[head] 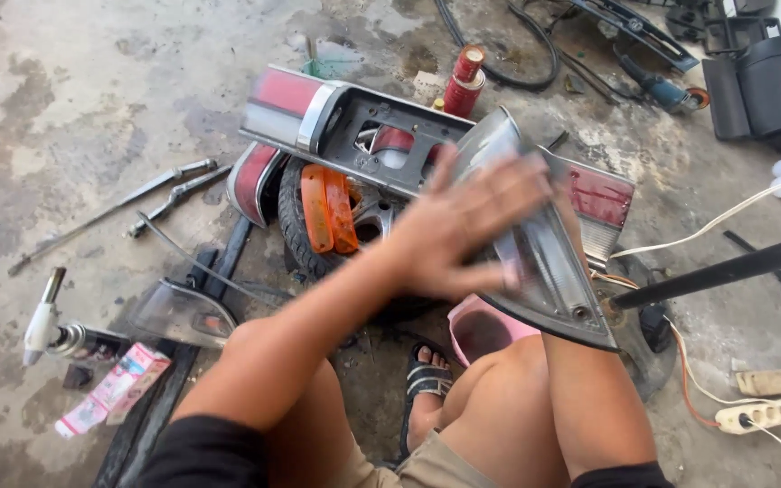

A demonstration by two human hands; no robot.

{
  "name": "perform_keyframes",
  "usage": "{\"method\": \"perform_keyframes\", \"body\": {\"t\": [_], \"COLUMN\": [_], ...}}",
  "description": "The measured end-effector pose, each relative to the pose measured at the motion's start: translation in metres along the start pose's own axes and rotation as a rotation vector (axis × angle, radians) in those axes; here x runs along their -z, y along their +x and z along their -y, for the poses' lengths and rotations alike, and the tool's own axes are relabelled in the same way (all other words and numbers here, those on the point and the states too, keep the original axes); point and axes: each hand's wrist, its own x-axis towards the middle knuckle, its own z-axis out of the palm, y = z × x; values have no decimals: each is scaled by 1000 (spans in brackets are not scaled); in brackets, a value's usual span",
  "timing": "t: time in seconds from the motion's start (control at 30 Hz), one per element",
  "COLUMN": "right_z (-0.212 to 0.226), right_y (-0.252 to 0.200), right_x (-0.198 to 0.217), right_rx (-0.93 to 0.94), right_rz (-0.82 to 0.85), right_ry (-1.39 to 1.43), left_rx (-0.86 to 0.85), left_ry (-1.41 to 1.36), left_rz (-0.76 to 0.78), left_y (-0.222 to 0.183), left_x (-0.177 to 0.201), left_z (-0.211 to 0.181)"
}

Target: Hand-sanding a plastic car light lens to restore its surface finish.

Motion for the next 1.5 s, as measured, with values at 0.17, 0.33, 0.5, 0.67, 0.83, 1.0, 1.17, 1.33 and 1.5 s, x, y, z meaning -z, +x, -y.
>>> {"method": "perform_keyframes", "body": {"t": [0.17, 0.33, 0.5, 0.67, 0.83, 1.0, 1.17, 1.33, 1.5], "right_z": [6, 9, 26, 40, 71, 89, 108, 76, 93], "right_y": [-27, -55, -68, -103, -96, -114, -139, -114, -134], "right_x": [1, -4, -8, -17, -38, -54, -75, -57, -78], "right_rx": [12, -21, -17, 37, 45, 37, 76, 141, 119], "right_rz": [-3, 2, -12, -6, 20, -1, 28, -45, 87], "right_ry": [83, 145, 249, 336, 396, 279, 96, -45, -16], "left_rx": [-1, 99, 120, 38, 188, 58, 18, 128, 247], "left_ry": [89, 77, 129, -65, -324, -622, -636, -618, -338], "left_rz": [-26, -20, -110, -141, -286, -378, -500, -439, -552], "left_y": [-4, -8, 4, -5, -1, -7, 1, 0, 2], "left_x": [6, 3, -8, -19, -26, -48, -30, -57, -47], "left_z": [6, 14, 28, -21, 2, -12, 5, 17, 47]}}
